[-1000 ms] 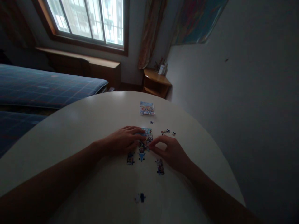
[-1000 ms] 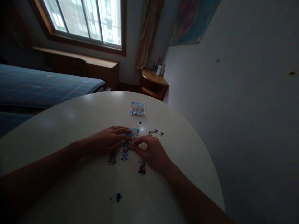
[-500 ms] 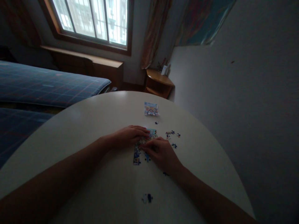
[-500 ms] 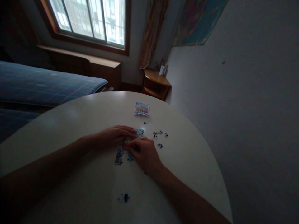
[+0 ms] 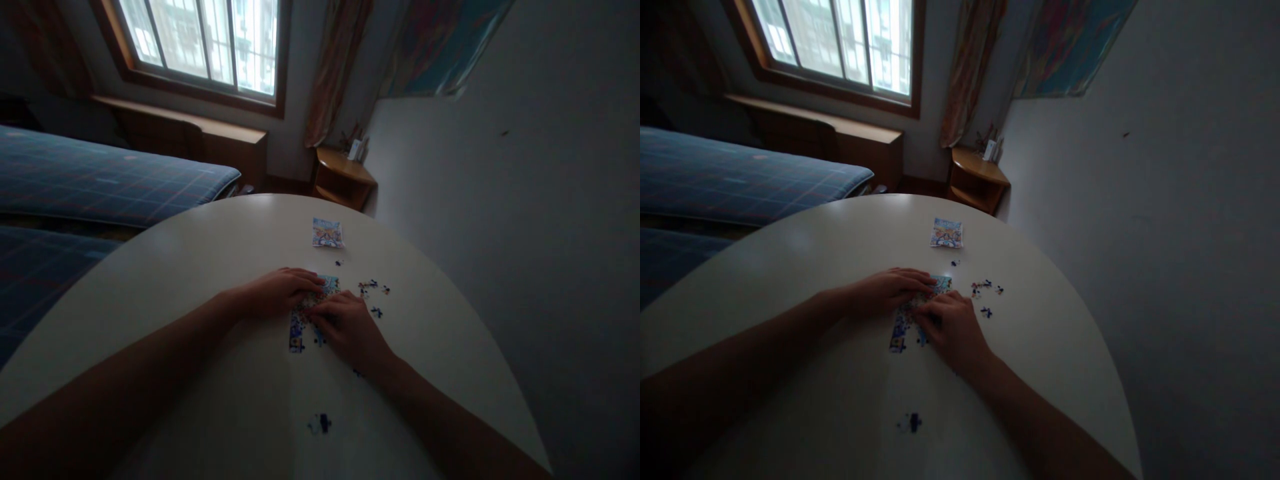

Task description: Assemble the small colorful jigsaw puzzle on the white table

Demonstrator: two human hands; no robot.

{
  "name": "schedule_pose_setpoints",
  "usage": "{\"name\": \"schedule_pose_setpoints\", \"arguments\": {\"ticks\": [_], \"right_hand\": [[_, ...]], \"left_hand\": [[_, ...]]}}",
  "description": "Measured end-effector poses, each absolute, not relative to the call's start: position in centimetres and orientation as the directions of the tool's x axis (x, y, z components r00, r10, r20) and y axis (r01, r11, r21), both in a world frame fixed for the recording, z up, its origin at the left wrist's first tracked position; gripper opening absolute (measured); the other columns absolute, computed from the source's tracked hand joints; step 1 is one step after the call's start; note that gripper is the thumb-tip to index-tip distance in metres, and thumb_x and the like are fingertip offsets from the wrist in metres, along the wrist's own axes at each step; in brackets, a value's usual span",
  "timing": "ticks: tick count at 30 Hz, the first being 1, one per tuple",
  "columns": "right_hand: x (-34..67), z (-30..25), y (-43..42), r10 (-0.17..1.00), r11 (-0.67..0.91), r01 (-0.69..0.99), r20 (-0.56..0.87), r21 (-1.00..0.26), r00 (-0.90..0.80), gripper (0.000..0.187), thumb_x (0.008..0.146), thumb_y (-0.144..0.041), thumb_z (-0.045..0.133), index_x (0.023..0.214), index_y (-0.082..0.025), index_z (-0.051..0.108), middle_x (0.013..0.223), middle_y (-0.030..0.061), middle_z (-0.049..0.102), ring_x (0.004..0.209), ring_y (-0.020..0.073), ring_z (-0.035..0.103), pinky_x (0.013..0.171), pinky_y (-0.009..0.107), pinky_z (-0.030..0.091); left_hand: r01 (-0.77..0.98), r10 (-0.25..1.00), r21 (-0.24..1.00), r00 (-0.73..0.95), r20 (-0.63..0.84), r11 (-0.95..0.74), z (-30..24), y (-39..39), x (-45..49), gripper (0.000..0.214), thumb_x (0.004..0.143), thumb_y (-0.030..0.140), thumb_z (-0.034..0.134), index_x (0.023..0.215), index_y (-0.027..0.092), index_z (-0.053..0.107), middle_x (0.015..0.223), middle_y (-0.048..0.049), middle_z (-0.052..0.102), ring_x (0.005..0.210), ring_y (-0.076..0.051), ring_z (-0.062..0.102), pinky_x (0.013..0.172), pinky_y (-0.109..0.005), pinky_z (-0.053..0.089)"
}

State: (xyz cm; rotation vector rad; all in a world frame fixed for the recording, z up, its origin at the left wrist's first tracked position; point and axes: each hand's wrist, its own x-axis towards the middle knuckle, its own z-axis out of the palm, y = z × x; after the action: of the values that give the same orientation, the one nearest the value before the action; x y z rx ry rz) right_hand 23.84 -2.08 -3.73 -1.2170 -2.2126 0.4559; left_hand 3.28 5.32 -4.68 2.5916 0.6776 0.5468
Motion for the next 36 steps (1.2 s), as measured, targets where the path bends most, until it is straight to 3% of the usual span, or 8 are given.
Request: {"name": "schedule_pose_setpoints", "arguments": {"ticks": [13,18,26,31,36], "right_hand": [[23.9,-3.9,-2.3,0.829,0.557,0.702,0.350,-0.443,-0.437,0.008,0.084,-0.023,0.075,0.090,-0.028,0.077,0.093,-0.0006,0.074,0.091,0.0200,0.064,0.085,0.039,0.043],[24.0,-3.5,-2.5,0.795,0.598,0.728,0.360,-0.335,-0.488,0.006,0.086,-0.027,0.073,0.089,-0.029,0.077,0.093,0.0001,0.074,0.091,0.0202,0.063,0.087,0.041,0.041],[24.7,-2.0,-3.7,0.736,0.677,0.697,0.251,-0.236,-0.629,0.019,0.093,-0.032,0.062,0.108,-0.027,0.073,0.115,0.0058,0.070,0.109,0.0256,0.057,0.096,0.045,0.039],[25.6,-1.7,-3.7,0.732,0.681,0.678,0.234,-0.277,-0.640,0.033,0.094,-0.033,0.060,0.126,-0.026,0.064,0.117,0.0076,0.069,0.111,0.0253,0.057,0.097,0.044,0.039],[26.5,-1.6,-3.7,0.701,0.711,0.639,0.231,-0.292,-0.675,0.035,0.092,-0.037,0.064,0.126,-0.028,0.064,0.126,0.0077,0.064,0.118,0.0270,0.054,0.102,0.047,0.036]], "left_hand": [[0.374,0.532,0.475,0.807,0.258,-0.797,-4.6,5.3,3.2,0.041,0.090,0.006,0.051,0.125,0.022,0.064,0.139,-0.0050,0.060,0.134,-0.019,0.051,0.116,-0.040,0.036],[0.379,0.535,0.472,0.806,0.254,-0.796,-4.6,5.2,3.2,0.043,0.088,0.005,0.053,0.126,0.021,0.064,0.140,-0.0055,0.060,0.134,-0.019,0.050,0.116,-0.041,0.036],[0.384,0.548,0.487,0.796,0.257,-0.785,-4.6,5.2,3.2,0.040,0.092,0.008,0.050,0.126,0.024,0.063,0.141,-0.0036,0.059,0.134,-0.018,0.050,0.116,-0.040,0.035],[0.398,0.553,0.481,0.799,0.237,-0.781,-4.3,4.9,3.3,0.037,0.093,0.013,0.051,0.127,0.022,0.063,0.140,-0.0050,0.060,0.135,-0.019,0.049,0.116,-0.039,0.034],[0.411,0.563,0.478,0.794,0.230,-0.776,-4.2,4.7,3.3,0.040,0.089,0.018,0.059,0.128,0.024,0.063,0.140,-0.0047,0.060,0.135,-0.020,0.050,0.116,-0.039,0.035]]}}
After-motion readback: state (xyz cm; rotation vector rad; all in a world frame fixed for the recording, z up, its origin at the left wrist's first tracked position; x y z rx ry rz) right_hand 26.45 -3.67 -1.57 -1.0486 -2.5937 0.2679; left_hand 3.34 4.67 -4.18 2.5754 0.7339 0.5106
